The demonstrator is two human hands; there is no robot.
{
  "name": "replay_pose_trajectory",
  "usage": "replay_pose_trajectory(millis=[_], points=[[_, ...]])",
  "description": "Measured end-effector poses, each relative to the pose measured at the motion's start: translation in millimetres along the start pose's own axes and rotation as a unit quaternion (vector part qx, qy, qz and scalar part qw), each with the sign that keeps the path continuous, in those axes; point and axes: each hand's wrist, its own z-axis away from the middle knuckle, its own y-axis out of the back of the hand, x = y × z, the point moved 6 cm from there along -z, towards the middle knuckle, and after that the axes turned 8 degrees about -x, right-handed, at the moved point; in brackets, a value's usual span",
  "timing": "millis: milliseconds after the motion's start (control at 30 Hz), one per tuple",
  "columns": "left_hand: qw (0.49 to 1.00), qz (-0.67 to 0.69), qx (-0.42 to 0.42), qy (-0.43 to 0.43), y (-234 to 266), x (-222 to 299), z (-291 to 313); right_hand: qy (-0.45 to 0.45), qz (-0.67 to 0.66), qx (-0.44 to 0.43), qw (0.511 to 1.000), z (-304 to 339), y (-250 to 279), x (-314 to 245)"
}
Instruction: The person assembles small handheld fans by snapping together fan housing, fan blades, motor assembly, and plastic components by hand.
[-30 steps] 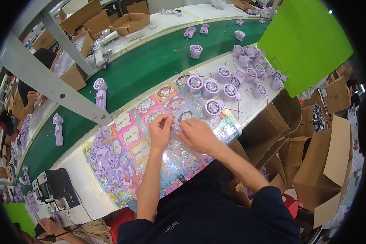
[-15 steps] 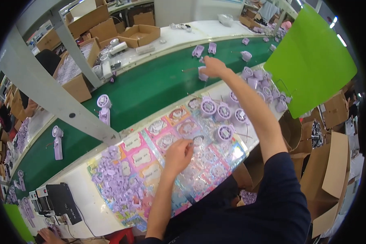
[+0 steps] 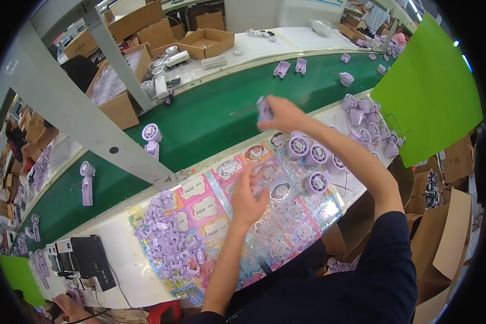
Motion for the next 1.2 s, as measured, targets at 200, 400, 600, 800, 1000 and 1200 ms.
replay_pose_trajectory(millis=[200,400,600,800,1000,1200], points=[[0.981,-0.056,0.159,-0.094,9.9,13.9,0.0,0.048,-0.098,-0.048,0.993,95.0,-30.2,-111.3],[0.992,0.106,0.033,-0.066,5.8,11.6,0.2,-0.021,-0.214,-0.079,0.973,145.6,-9.2,-105.5],[0.980,0.188,-0.036,-0.049,-4.0,6.3,1.0,-0.023,-0.264,-0.014,0.964,167.4,-8.2,-84.0],[0.973,0.216,-0.081,-0.031,-5.3,8.1,0.0,0.002,-0.288,0.051,0.956,176.9,-6.3,-96.3],[0.974,0.196,-0.085,-0.079,-5.0,26.3,4.7,0.060,-0.137,0.075,0.986,166.3,-11.6,-100.7],[0.955,0.259,-0.114,-0.088,-0.1,18.6,5.4,-0.035,-0.181,-0.087,0.979,148.4,-13.5,-94.6]])
